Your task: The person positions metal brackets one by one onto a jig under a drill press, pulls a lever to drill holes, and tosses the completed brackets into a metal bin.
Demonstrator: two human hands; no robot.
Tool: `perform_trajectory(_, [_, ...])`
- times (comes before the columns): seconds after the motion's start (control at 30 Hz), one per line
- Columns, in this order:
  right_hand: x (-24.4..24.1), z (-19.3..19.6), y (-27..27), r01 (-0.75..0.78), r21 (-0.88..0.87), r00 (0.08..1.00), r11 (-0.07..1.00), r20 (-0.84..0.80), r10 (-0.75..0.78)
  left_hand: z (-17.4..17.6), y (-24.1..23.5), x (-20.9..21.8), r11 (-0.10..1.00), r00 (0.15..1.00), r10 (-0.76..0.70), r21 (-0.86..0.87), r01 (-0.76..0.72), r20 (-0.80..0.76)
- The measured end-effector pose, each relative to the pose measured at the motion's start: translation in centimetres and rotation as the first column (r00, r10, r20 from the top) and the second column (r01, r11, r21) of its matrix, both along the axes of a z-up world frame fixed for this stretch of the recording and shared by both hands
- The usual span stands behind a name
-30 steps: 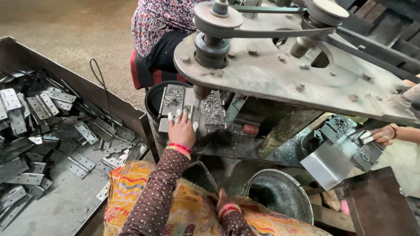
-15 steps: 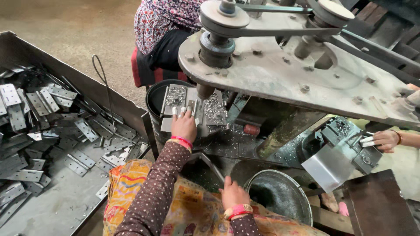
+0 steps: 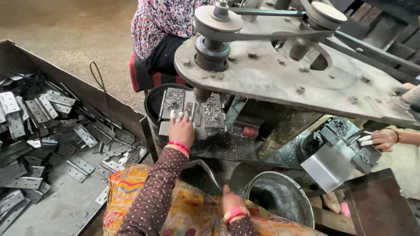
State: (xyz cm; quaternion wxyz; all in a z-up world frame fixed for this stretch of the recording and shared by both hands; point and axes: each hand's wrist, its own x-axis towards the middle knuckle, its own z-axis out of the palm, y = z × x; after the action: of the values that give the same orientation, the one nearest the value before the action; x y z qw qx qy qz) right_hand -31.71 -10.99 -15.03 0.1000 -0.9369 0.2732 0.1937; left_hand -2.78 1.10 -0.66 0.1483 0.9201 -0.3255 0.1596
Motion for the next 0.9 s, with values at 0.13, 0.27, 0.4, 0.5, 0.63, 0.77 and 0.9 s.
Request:
perform_trajectory(0.13, [0.2, 3.8, 0.5, 0.009, -0.044, 0.996, 0.999, 0.089, -0.005, -0.4, -1.1, 2.2, 0.999, 1.000, 0.002, -0.045, -0.002, -0.002])
perform_trajectory(0.27, [1.8, -2.3, 0.1, 0.156, 0.209, 0.976, 0.965, -0.185, -0.118, -0.3, -1.5, 2.2, 0.999, 1.000, 0.008, -0.037, -0.008, -0.003])
perform_trajectory(0.4, [0.9, -7.4, -0.7, 0.146, 0.265, 0.974, 0.953, -0.207, -0.091, 0.1, -0.4, 1.4, 1.000, 0.999, 0.002, 0.019, -0.001, -0.051])
perform_trajectory(0.5, [1.0, -5.7, -0.8, 0.123, 0.205, 0.984, 0.971, -0.154, -0.092, 0.7, 0.1, 0.8, 0.999, 0.999, -0.032, -0.030, 0.032, -0.003])
perform_trajectory(0.63, [0.5, 1.9, 1.0, 0.032, 0.002, 0.999, 0.999, -0.006, -0.032, 0.3, 0.6, 0.4, 0.997, 0.999, -0.046, -0.064, 0.046, 0.005])
perform_trajectory(0.77, [0.6, 5.1, 1.3, 0.029, -0.068, 0.998, 0.997, 0.061, -0.025, 0.4, -0.5, 1.8, 0.999, 0.995, -0.033, 0.005, 0.034, -0.093])
perform_trajectory(0.9, [1.4, -2.4, 0.4, -0.007, 0.092, 0.969, 0.996, -0.246, 0.030, 1.1, -1.3, 2.8, 0.999, 0.998, -0.020, 0.038, 0.022, -0.061])
